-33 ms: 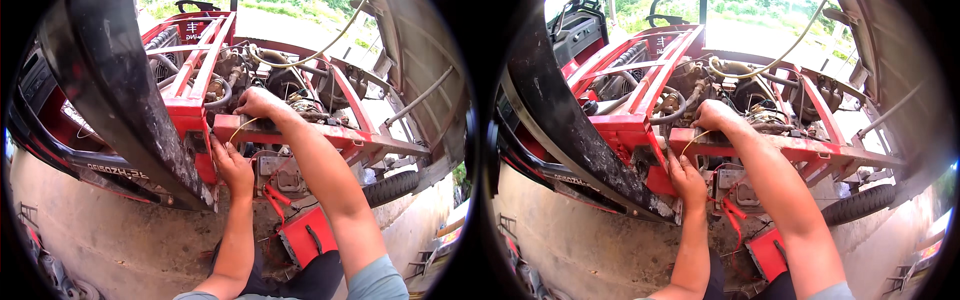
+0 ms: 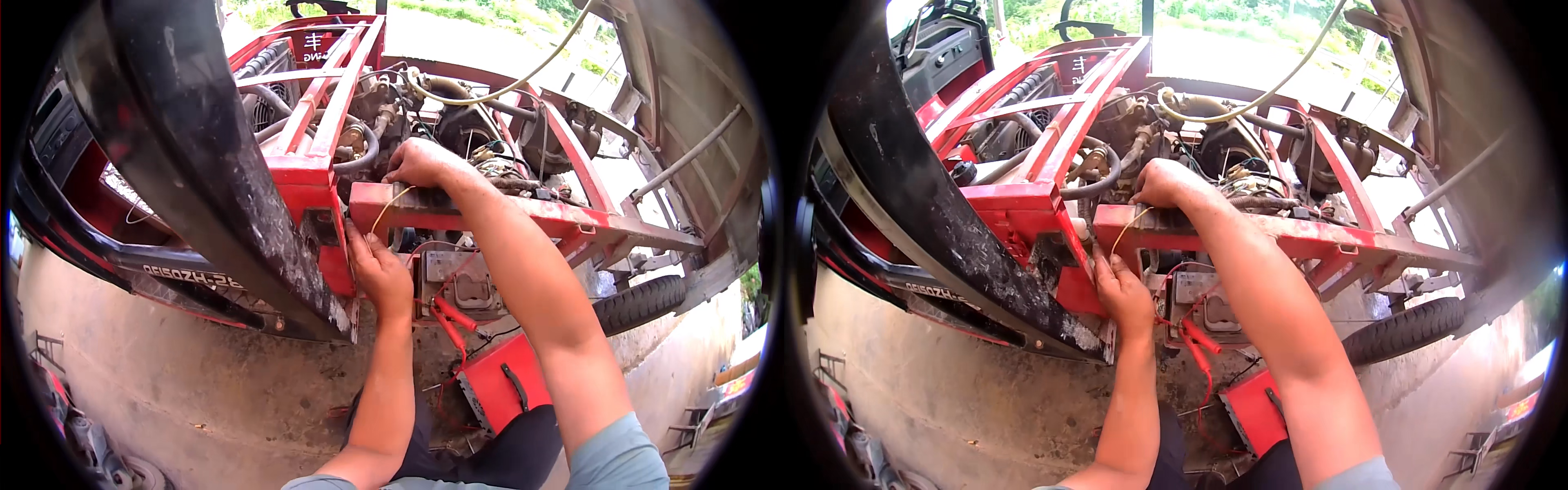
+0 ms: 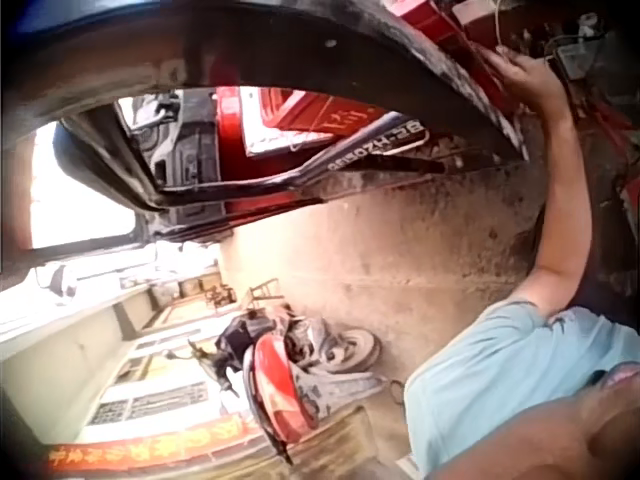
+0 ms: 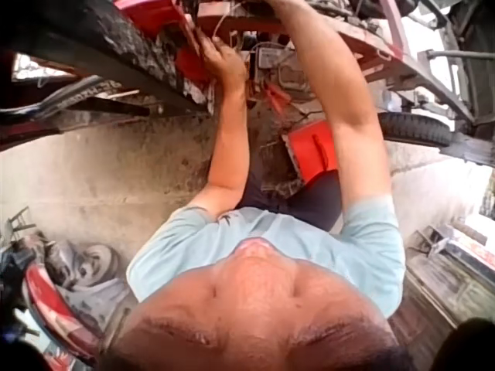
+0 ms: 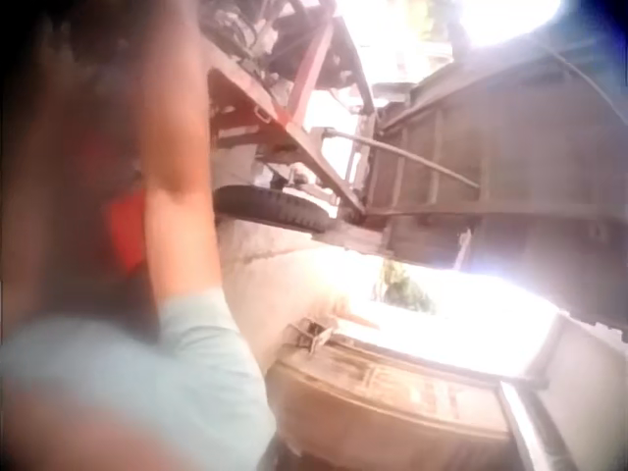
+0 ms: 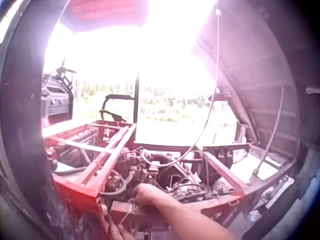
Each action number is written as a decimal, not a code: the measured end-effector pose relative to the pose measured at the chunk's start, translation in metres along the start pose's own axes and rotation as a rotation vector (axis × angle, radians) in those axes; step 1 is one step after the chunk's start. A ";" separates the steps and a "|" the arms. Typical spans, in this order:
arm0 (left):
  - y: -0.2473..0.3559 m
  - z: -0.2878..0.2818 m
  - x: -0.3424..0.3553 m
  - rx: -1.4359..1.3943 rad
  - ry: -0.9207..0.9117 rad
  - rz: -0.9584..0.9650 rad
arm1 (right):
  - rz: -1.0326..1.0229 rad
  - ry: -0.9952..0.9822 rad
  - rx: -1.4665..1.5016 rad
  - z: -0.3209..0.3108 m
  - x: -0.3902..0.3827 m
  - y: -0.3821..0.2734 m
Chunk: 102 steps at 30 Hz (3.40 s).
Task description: The person works on the wiring and electrical components of a red utility vehicle, stripping wire insulation, twisting wires together, and applying adhesive tape to the connections while managing electrical clamps and battery cables.
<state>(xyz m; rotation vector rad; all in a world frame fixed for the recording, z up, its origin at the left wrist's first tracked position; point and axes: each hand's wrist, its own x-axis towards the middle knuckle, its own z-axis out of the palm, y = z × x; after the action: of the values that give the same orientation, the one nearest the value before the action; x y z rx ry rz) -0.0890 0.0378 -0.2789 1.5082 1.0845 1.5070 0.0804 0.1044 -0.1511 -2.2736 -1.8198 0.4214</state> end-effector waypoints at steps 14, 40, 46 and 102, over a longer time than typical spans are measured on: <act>-0.032 -0.001 -0.027 -0.556 -0.006 -0.235 | -0.244 0.719 0.222 0.015 -0.046 -0.014; -0.030 0.021 -0.017 -0.631 -0.408 -0.620 | -0.031 -0.528 0.414 0.059 -0.054 -0.006; -0.066 0.048 -0.010 0.040 -0.480 0.258 | -0.053 -0.566 0.388 0.106 -0.053 -0.003; -0.035 0.001 0.025 -0.061 -0.621 -0.098 | -0.152 -0.337 0.403 0.045 0.021 -0.010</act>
<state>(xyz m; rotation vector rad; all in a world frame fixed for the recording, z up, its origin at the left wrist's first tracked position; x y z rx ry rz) -0.0917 0.0737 -0.3015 1.6895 0.7178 0.8936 0.0604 0.1261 -0.1925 -1.8618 -1.8274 1.0882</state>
